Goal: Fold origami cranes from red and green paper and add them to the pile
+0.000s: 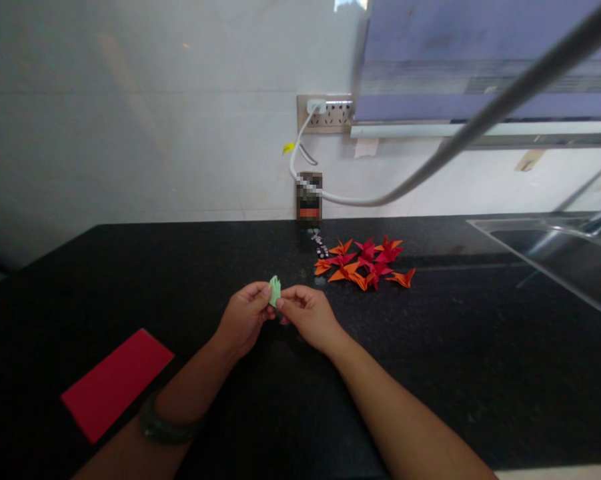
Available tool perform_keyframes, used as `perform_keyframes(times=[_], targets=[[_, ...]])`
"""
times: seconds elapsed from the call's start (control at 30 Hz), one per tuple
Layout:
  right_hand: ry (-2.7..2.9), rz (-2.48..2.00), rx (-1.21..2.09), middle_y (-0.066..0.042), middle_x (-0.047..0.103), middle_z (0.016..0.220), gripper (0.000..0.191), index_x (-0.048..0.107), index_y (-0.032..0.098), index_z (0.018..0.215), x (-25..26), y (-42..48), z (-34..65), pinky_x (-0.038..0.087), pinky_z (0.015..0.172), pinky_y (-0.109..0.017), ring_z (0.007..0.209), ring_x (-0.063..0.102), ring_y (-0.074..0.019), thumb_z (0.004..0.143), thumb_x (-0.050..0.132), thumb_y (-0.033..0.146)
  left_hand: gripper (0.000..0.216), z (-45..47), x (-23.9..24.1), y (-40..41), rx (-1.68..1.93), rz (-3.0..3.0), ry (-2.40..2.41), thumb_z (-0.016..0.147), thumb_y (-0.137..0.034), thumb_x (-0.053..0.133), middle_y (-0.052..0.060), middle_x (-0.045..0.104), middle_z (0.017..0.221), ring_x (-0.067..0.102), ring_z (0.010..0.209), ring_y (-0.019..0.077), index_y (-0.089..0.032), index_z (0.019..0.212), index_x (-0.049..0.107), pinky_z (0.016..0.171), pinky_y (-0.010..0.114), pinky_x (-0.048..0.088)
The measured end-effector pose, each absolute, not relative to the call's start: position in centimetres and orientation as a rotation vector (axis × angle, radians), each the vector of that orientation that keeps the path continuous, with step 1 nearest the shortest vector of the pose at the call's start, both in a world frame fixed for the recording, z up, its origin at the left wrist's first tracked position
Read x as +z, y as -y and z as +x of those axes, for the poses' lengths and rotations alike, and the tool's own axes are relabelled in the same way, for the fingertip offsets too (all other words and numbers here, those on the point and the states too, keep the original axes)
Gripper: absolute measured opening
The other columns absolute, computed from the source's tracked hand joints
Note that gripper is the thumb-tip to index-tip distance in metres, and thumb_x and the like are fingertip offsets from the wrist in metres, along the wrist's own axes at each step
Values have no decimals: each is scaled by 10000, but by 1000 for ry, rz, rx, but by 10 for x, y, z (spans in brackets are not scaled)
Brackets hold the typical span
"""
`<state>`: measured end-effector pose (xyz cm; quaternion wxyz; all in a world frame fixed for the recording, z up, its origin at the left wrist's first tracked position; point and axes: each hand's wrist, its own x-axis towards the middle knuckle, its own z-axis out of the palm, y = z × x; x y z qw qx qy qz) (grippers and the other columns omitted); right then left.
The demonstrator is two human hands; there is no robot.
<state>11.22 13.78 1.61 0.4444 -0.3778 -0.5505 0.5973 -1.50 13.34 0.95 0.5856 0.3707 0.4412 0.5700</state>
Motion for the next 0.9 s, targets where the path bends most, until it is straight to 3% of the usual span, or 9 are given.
perform_keyframes(times=[0.33, 0.47, 0.57, 0.7, 0.9], targets=[[1402, -1095, 1232, 42, 540, 518, 113, 566, 154, 689, 8, -143, 111, 399, 436, -200, 429, 479, -74, 668, 579, 264, 255, -15, 16, -130, 1260, 791, -1020, 583, -298, 711, 17, 621, 617, 543, 493, 72, -108, 731, 626, 526, 212, 468], [1492, -1073, 1175, 36, 528, 532, 136, 544, 165, 681, 8, -141, 112, 400, 454, -210, 451, 479, -85, 707, 549, 299, 281, -14, 15, -130, 1302, 870, -1082, 581, -269, 709, 7, 624, 663, 566, 501, 83, -127, 804, 614, 522, 222, 482], [1552, -1131, 1000, 30, 507, 530, 155, 538, 168, 653, 8, -141, 113, 376, 456, -213, 462, 456, -91, 726, 531, 305, 205, -13, 15, -130, 1358, 1001, -1172, 603, -268, 687, -14, 608, 610, 579, 510, 100, -140, 731, 592, 514, 222, 479], [1608, -1207, 771, 18, 508, 548, 143, 546, 169, 637, 7, -142, 117, 359, 472, -214, 503, 454, -102, 726, 540, 281, 202, -13, 15, -129, 1282, 1162, -1165, 596, -268, 696, 29, 655, 652, 609, 598, 129, -129, 724, 622, 577, 231, 479], [1745, -1160, 685, -12, 567, 633, 154, 593, 162, 703, 7, -144, 124, 396, 540, -222, 578, 505, -120, 770, 516, 277, 153, -16, 12, -131, 1258, 1219, -1145, 626, -228, 666, 43, 675, 721, 622, 657, 147, -137, 746, 639, 622, 245, 482]])
